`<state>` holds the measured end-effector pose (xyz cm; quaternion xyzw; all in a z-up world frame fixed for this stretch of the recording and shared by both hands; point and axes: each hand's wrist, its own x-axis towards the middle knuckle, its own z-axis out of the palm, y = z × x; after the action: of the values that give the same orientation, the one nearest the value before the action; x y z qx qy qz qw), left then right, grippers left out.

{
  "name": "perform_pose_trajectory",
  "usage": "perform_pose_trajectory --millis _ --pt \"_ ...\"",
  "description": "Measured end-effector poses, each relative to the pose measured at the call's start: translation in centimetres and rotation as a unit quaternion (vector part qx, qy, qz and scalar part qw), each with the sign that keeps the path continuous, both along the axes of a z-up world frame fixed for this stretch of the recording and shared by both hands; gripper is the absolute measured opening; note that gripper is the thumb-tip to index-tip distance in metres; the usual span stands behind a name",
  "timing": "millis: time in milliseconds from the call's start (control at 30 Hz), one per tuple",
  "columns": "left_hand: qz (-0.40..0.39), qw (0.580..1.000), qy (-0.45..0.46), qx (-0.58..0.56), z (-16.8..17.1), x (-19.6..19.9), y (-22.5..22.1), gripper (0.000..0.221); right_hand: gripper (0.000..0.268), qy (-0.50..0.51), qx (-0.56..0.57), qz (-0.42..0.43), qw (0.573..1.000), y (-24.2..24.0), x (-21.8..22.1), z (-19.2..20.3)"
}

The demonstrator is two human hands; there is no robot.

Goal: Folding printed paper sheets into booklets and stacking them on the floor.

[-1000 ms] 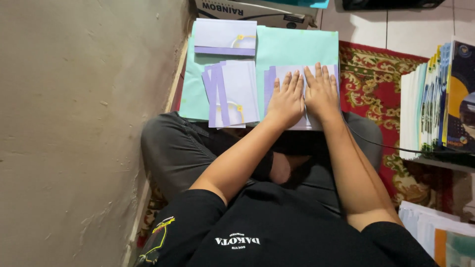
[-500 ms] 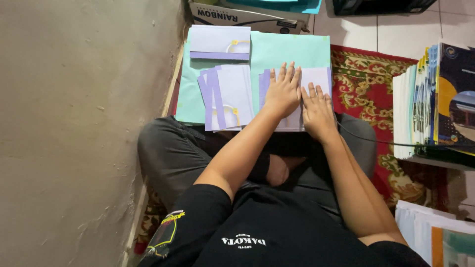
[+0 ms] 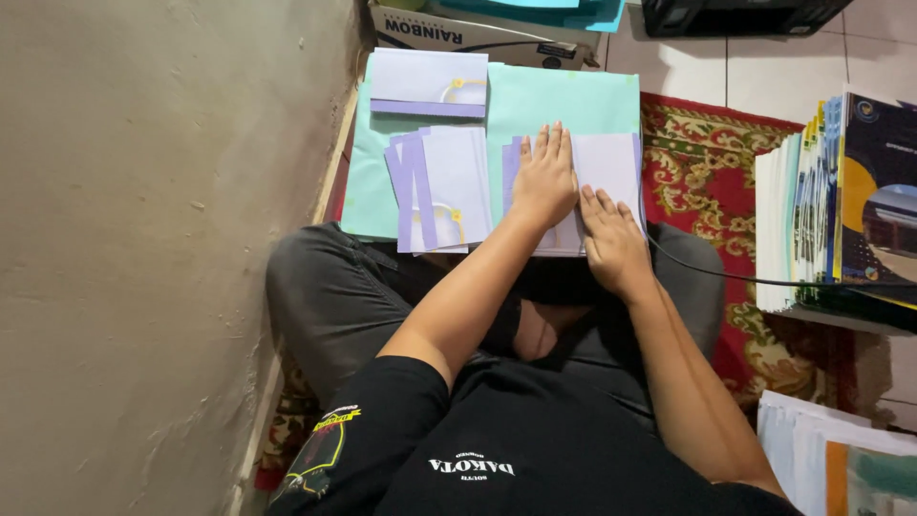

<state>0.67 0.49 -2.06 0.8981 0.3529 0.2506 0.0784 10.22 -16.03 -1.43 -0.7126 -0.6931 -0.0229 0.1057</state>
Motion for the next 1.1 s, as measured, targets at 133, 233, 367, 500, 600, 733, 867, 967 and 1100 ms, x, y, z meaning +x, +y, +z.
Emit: perform_pose_trajectory --millis 133,233,367,500,600,733,867,967,1100 --pt "-0.005 1.000 -0.001 0.006 -0.2 0.1 0.1 0.064 0.073 0.008 -0.007 -0.018 1.000 3.9 2.3 -1.7" --pt "0.008 1.000 0.001 0.016 -0.3 0.2 0.1 0.064 0.068 -0.004 0.008 -0.035 0.999 7.6 3.9 -2.5" --pt "0.009 1.000 0.003 0.009 -0.2 0.3 0.2 0.062 0.069 -0.002 0.026 -0.055 0.998 8.9 3.7 -2.7" --pt "-0.001 1.000 0.008 -0.021 0.1 0.0 -0.1 0.063 0.066 0.037 0.031 -0.061 0.997 5.2 1.7 -3.1" --pt "0.000 1.000 0.012 -0.006 0.9 -0.5 -0.4 0.062 0.067 0.012 0.013 -0.075 0.997 1.4 -0.3 -1.9" --pt "-0.006 0.999 0.015 -0.028 1.2 -0.3 -0.5 0.064 0.067 0.012 0.006 -0.070 0.997 2.2 0.9 -2.6" --pt "-0.013 0.998 0.042 -0.036 1.8 -0.7 -0.4 0.064 0.062 0.001 0.008 -0.066 0.998 7.0 2.8 -2.1" --pt "-0.013 0.998 0.054 -0.035 1.5 -0.4 0.0 0.063 0.060 -0.003 0.006 -0.071 0.997 9.4 3.9 -1.8" --pt "-0.009 0.997 0.062 -0.046 2.4 -0.6 -0.3 0.060 0.057 0.003 0.028 -0.075 0.997 8.1 3.2 -2.0"
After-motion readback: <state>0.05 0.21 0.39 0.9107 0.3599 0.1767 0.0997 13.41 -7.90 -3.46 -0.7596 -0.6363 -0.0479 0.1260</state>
